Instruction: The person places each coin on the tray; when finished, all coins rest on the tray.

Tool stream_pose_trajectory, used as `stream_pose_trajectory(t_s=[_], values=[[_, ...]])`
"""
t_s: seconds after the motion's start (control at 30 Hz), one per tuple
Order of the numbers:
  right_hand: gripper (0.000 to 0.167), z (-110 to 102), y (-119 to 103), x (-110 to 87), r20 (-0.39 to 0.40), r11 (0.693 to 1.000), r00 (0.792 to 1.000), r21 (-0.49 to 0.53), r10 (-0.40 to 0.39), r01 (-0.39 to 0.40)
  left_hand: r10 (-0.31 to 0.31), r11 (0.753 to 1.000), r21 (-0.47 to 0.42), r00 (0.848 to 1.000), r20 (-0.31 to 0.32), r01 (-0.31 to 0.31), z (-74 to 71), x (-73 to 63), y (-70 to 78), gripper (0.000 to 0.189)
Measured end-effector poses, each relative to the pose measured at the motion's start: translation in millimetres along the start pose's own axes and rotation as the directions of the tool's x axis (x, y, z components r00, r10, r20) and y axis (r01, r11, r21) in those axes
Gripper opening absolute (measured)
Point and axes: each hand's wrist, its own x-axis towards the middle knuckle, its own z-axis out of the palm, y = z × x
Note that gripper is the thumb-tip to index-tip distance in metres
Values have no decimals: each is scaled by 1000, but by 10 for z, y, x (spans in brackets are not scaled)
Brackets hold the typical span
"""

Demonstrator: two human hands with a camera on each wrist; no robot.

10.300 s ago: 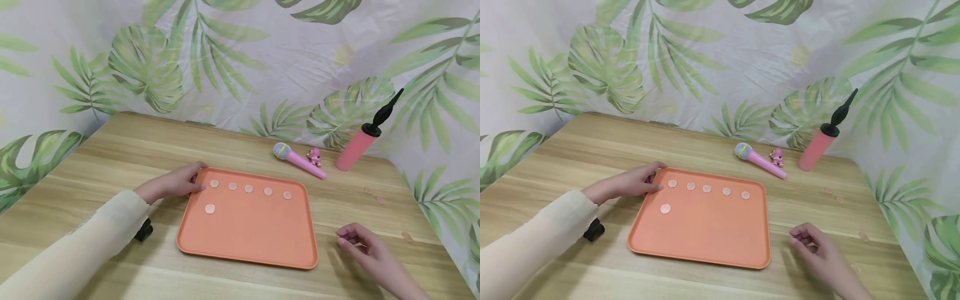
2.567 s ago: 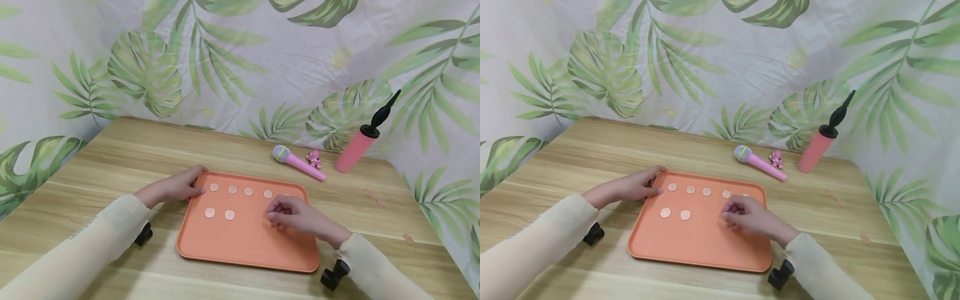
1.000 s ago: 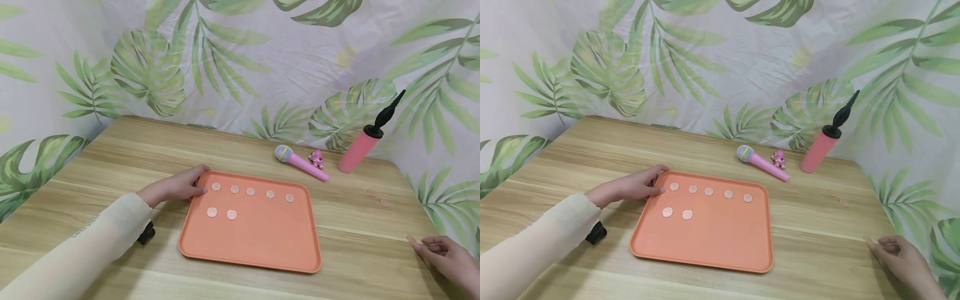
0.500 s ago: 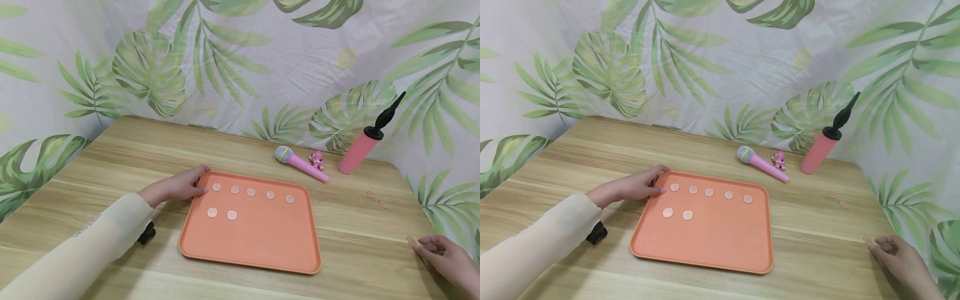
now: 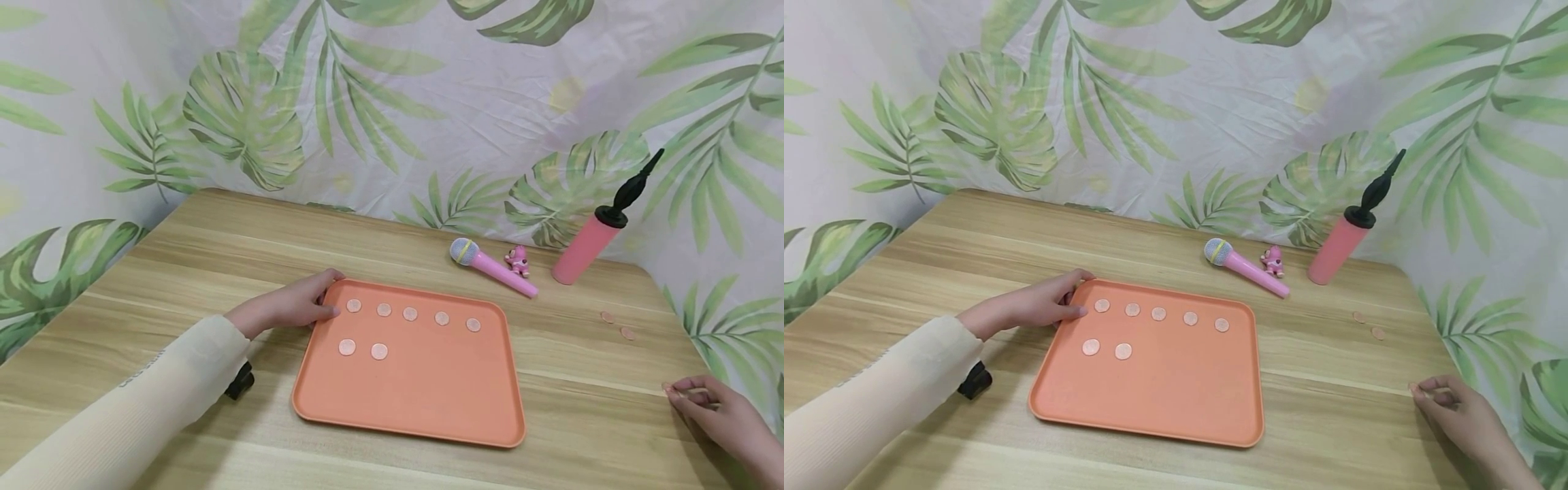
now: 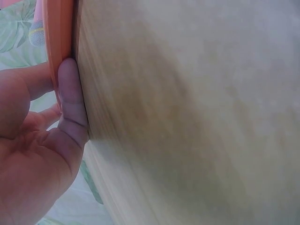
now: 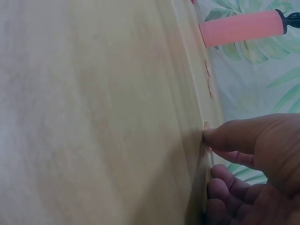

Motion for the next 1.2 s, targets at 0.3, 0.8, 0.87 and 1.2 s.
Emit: stream_pose_trajectory(t_s=[0.3, 0.8, 0.87, 1.2], values=[[49, 3, 27, 41, 9, 1000, 1000, 15, -11, 11, -3, 1000, 2, 1000, 0, 3, -3, 8, 9, 56], [54, -39, -28, 52, 39, 1000, 999, -12, -20, 21, -5, 1000, -18, 1000, 8, 5, -10, -12, 3, 57], [52, -37, -26, 51, 17, 1000, 1000, -14, -25, 25, -9, 1000, -15, 1000, 7, 10, -12, -15, -2, 57], [38, 22, -11, -19, -34, 986, 999, 164, 39, -33, -5, 1000, -10, 1000, 3, 5, -11, -9, -7, 56]])
